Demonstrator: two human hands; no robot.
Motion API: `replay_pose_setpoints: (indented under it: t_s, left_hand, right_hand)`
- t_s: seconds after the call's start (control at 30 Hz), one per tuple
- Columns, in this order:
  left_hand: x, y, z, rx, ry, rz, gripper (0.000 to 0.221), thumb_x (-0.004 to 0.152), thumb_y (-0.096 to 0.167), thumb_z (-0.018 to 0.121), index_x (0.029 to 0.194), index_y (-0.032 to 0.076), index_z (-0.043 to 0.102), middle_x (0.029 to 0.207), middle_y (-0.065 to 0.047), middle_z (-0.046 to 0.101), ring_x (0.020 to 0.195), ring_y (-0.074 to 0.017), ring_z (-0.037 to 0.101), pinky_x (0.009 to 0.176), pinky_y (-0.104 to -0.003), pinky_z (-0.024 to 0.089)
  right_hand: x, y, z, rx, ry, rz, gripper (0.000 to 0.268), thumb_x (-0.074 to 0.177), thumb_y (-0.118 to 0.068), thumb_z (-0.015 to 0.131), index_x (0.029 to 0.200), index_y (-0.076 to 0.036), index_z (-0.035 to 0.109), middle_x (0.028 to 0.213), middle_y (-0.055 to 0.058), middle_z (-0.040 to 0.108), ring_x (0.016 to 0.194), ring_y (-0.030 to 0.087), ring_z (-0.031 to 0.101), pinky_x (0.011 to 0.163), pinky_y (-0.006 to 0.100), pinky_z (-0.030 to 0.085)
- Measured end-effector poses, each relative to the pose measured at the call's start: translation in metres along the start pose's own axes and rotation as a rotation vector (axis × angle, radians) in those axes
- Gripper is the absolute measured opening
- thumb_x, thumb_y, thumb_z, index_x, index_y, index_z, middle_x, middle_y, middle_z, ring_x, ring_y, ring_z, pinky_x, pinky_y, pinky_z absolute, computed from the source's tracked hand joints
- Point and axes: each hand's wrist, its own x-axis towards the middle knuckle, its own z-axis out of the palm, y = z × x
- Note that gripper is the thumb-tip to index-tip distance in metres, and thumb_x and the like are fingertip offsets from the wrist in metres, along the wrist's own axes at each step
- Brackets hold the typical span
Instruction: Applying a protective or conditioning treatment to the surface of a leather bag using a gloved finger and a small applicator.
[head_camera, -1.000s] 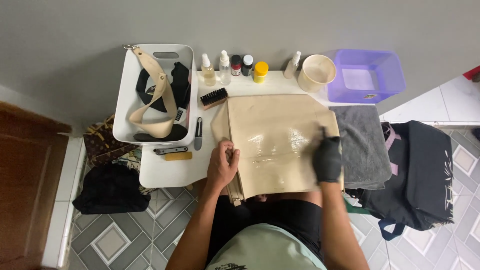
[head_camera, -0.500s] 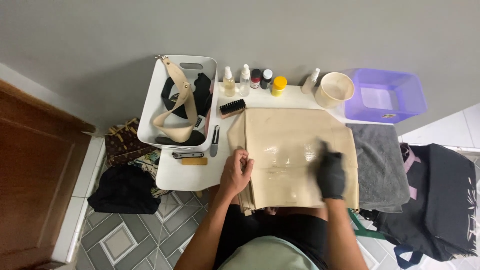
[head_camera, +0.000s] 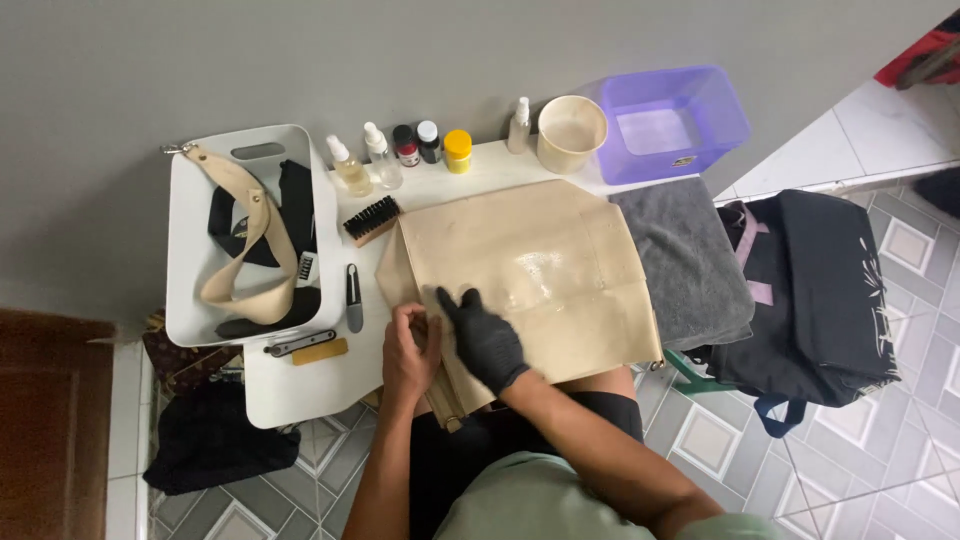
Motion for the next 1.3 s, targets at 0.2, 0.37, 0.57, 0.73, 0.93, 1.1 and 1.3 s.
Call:
replay_pose_setpoints:
  t_s: [0.2,0.37,0.57,0.73,0.93,1.1,1.3]
  left_hand:
    - [0.002,0.0,-0.003,-0.027,0.025,0.01,0.017,0.102,0.024,0.061,0.109,0.011,0.051,0.078,-0.008,0.068,0.076,-0.0282,0.07,0.081,-0.043,0.052]
    - [0.002,-0.001,-0.002,0.033,0.015,0.008,0.02,0.101,0.03,0.06,0.111,0.014,0.051,0.078,-0.005,0.066,0.077,-0.0303,0.067,0.08,-0.045,0.052]
    - [0.0,-0.002,0.0,0.054,0.015,-0.005,0.022,0.102,0.03,0.06,0.112,0.014,0.05,0.079,-0.008,0.068,0.078,-0.0326,0.068,0.083,-0.046,0.051]
    - [0.002,0.003,-0.002,0.026,0.015,0.009,0.017,0.104,0.026,0.059,0.11,0.012,0.051,0.078,-0.009,0.068,0.076,-0.0311,0.069,0.082,-0.045,0.052]
    - [0.001,0.0,-0.005,0.04,0.01,0.014,0.02,0.104,0.03,0.058,0.111,0.013,0.051,0.08,-0.006,0.068,0.077,-0.0298,0.069,0.083,-0.045,0.051]
    - [-0.002,-0.006,-0.003,0.039,-0.004,0.023,0.02,0.104,0.032,0.057,0.111,0.014,0.051,0.076,-0.004,0.066,0.074,-0.0292,0.067,0.082,-0.044,0.051]
    - [-0.002,-0.002,-0.002,0.075,0.03,0.017,0.021,0.103,0.03,0.059,0.111,0.013,0.051,0.077,-0.006,0.067,0.076,-0.0323,0.067,0.082,-0.046,0.051]
  right_hand:
    - [-0.005,0.07,-0.021,-0.1,-0.035,0.189,0.043,0.092,-0.027,0.06,0.135,-0.024,0.058,0.102,0.008,0.073,0.081,0.028,0.077,0.067,0.041,0.062]
    - [-0.026,0.187,-0.037,-0.165,0.097,0.599,0.064,0.089,-0.018,0.062,0.152,-0.029,0.054,0.113,0.009,0.062,0.083,0.036,0.075,0.064,0.043,0.063]
    - [-0.012,0.048,-0.013,-0.014,0.045,0.334,0.067,0.088,-0.004,0.054,0.152,0.005,0.036,0.136,0.04,0.054,0.081,0.048,0.074,0.066,0.055,0.061]
    - [-0.026,0.015,0.029,-0.123,-0.07,0.039,0.075,0.092,-0.013,0.051,0.16,-0.04,0.033,0.125,0.014,0.06,0.077,0.032,0.074,0.056,0.043,0.062]
    - [-0.036,0.077,-0.072,0.01,-0.238,0.594,0.059,0.099,-0.017,0.037,0.158,-0.015,0.026,0.122,0.023,0.064,0.104,0.041,0.072,0.089,0.049,0.058]
    - [-0.078,0.206,0.02,-0.203,0.203,0.566,0.053,0.098,-0.019,0.05,0.15,-0.026,0.057,0.11,0.011,0.058,0.079,0.04,0.073,0.062,0.048,0.061]
    - [-0.072,0.072,0.072,-0.405,0.309,0.064,0.056,0.091,-0.013,0.053,0.146,-0.022,0.053,0.106,0.011,0.062,0.061,0.03,0.071,0.05,0.042,0.057]
